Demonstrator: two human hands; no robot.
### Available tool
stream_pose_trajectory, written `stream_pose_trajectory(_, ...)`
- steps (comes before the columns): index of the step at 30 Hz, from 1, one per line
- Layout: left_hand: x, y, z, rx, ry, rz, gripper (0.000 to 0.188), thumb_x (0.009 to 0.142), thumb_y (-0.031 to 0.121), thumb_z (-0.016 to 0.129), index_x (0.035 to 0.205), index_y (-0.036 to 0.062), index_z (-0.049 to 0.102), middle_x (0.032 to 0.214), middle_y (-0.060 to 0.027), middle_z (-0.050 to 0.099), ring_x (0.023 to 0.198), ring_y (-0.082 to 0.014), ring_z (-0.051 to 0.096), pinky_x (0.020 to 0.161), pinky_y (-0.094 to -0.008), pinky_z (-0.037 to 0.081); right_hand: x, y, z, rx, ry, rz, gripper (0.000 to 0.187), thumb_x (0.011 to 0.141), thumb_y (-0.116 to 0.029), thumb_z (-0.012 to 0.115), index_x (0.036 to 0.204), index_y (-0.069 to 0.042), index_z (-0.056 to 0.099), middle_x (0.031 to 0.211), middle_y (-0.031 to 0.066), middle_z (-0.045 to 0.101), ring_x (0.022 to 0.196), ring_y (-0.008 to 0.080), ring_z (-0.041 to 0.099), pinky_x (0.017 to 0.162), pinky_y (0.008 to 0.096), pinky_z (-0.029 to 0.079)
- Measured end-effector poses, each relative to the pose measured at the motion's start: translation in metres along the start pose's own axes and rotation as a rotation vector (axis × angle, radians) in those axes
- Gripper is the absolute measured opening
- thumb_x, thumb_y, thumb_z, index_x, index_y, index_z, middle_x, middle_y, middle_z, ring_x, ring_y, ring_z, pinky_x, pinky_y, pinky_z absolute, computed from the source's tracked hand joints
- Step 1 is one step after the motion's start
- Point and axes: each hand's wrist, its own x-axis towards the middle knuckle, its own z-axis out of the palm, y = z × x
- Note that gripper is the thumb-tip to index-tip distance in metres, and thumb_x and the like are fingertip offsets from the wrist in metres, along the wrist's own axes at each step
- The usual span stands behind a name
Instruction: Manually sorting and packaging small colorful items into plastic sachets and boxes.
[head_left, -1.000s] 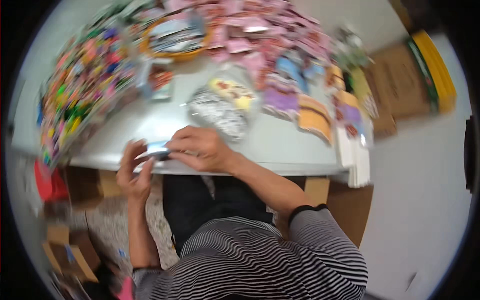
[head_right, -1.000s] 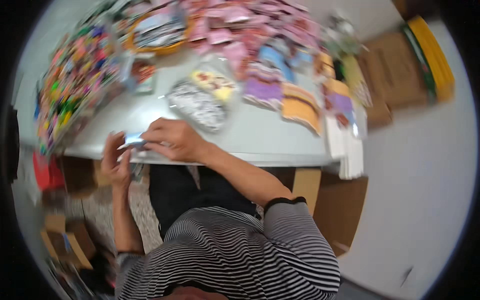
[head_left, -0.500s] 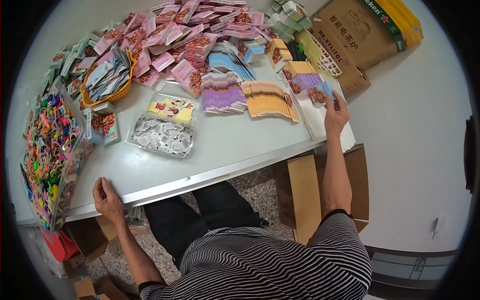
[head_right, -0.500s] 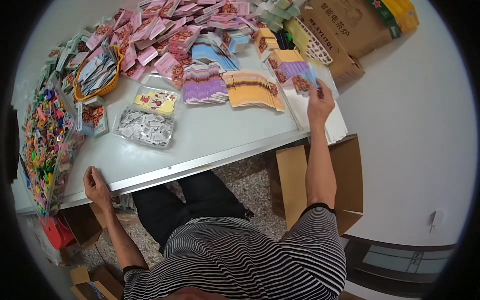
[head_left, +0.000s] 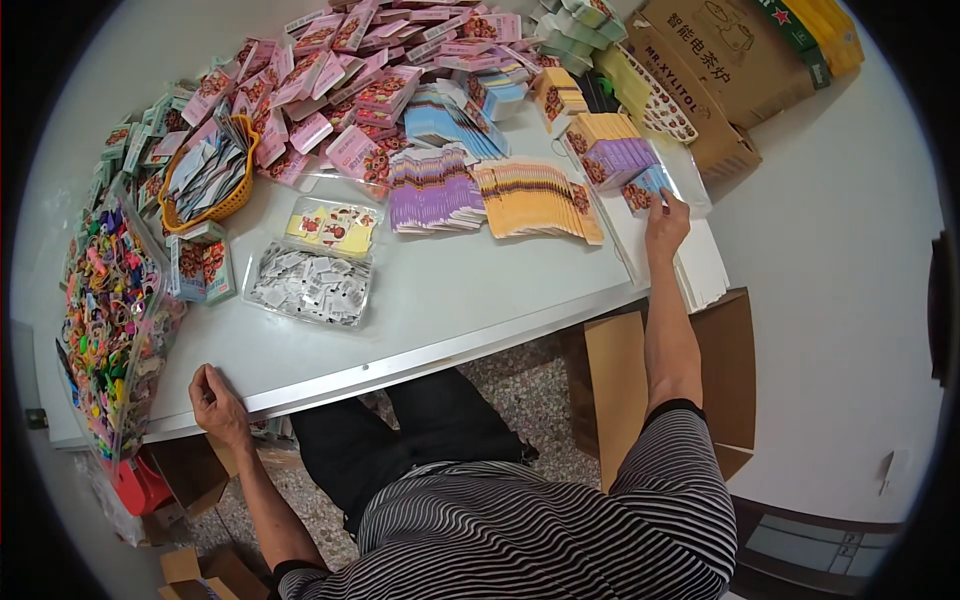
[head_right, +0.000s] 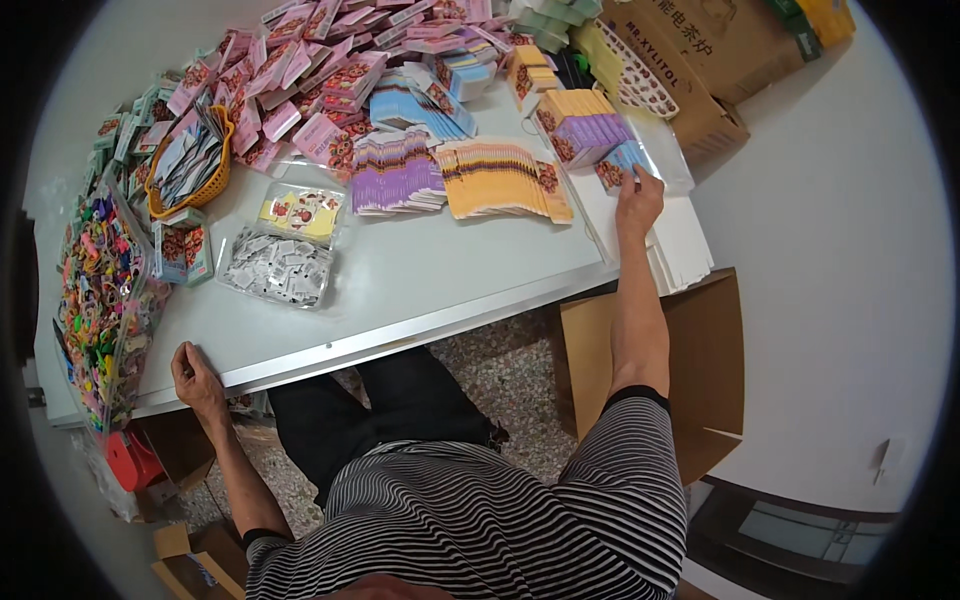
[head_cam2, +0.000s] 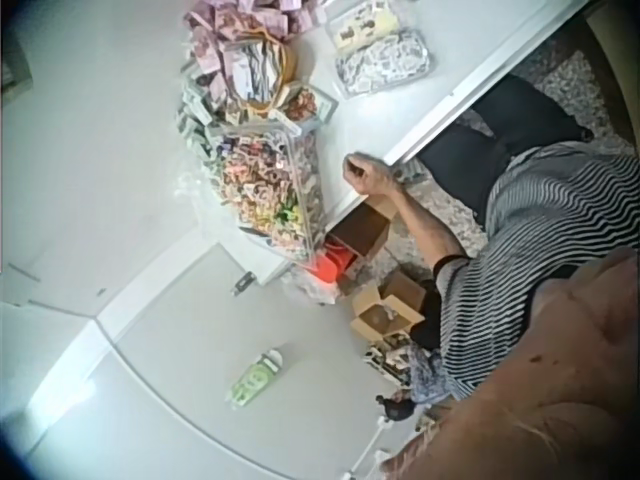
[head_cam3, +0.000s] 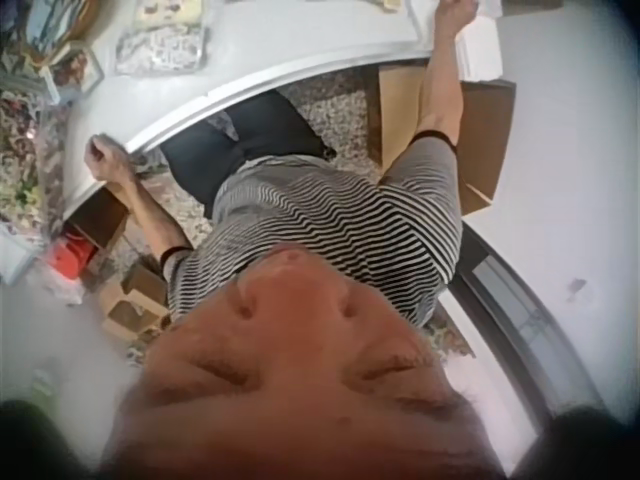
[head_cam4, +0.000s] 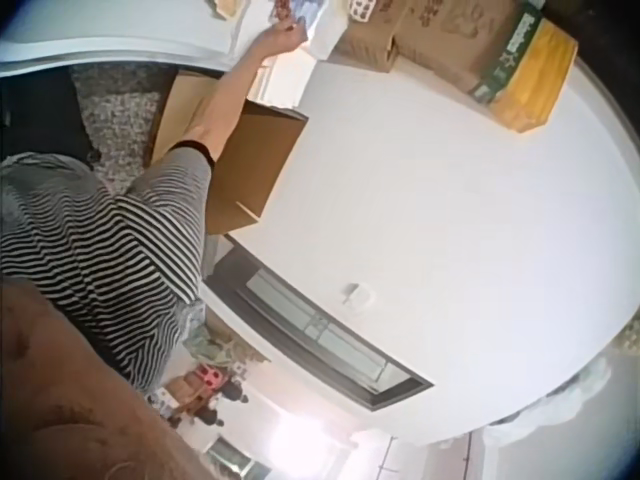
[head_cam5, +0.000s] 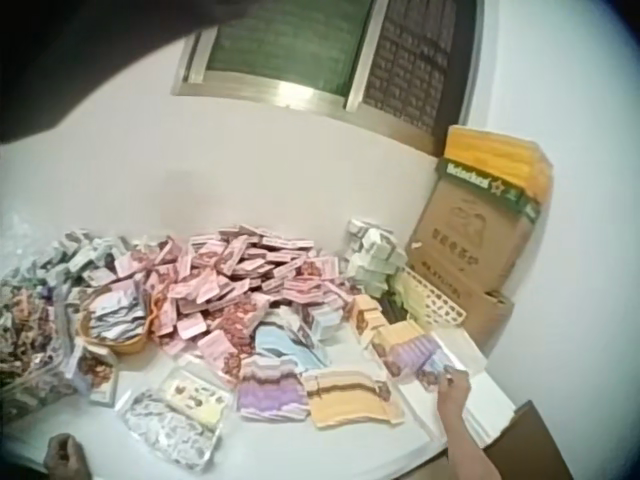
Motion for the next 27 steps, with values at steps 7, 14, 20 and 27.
stream_pose_trajectory(7, 0.029, -0.027, -0.033, 0.006, 0.008, 0.068, 0.015, 0.097, 0.012, 0.067, 0.105, 0.0003, 0.069, 0.093, -0.0066, 0.069, 0.083, -0.0148, 0.062, 0.077, -0.0286, 0.051, -0.047, -0.022, 0.011, 0.123, 0.032, 0.008, 0.042, 0.091, -0.018, 0.071, 0.128, -0.001, 0.062, 0.113, 0.0191, 0.065, 0.095, 0.0286, 0.068, 0.083, 0.0368, 0.055)
stream_pose_trajectory(14, 0.037, -0.027, -0.059, 0.001, 0.056, 0.074, 0.013, 0.094, 0.014, 0.069, 0.099, 0.0020, 0.071, 0.088, -0.0054, 0.069, 0.074, -0.0128, 0.063, 0.070, -0.0270, 0.052, -0.083, -0.072, -0.041, 0.085, 0.016, 0.107, 0.055, 0.091, -0.016, 0.073, 0.138, 0.001, 0.052, 0.117, 0.0188, 0.064, 0.089, 0.0239, 0.067, 0.078, 0.0348, 0.054)
stream_pose_trajectory(20, 0.041, -0.029, -0.068, 0.017, 0.063, 0.128, 0.012, 0.094, 0.014, 0.069, 0.098, 0.0026, 0.071, 0.089, -0.0068, 0.069, 0.074, -0.0160, 0.064, 0.070, -0.0285, 0.052, -0.094, -0.145, -0.036, 0.298, -0.123, -0.047, 0.023, 0.094, -0.013, 0.068, 0.114, 0.000, 0.069, 0.107, 0.0123, 0.068, 0.088, 0.0194, 0.066, 0.078, 0.0323, 0.054)
stream_pose_trajectory(27, 0.038, -0.029, -0.079, 0.046, 0.035, 0.117, 0.014, 0.096, 0.015, 0.068, 0.099, 0.0014, 0.071, 0.089, -0.0050, 0.069, 0.075, -0.0128, 0.063, 0.070, -0.0269, 0.051, -0.082, -0.270, 0.035, 0.427, -0.442, -0.202, 0.032, 0.092, -0.023, 0.070, 0.111, 0.002, 0.070, 0.102, 0.0202, 0.071, 0.093, 0.0291, 0.069, 0.083, 0.0358, 0.053)
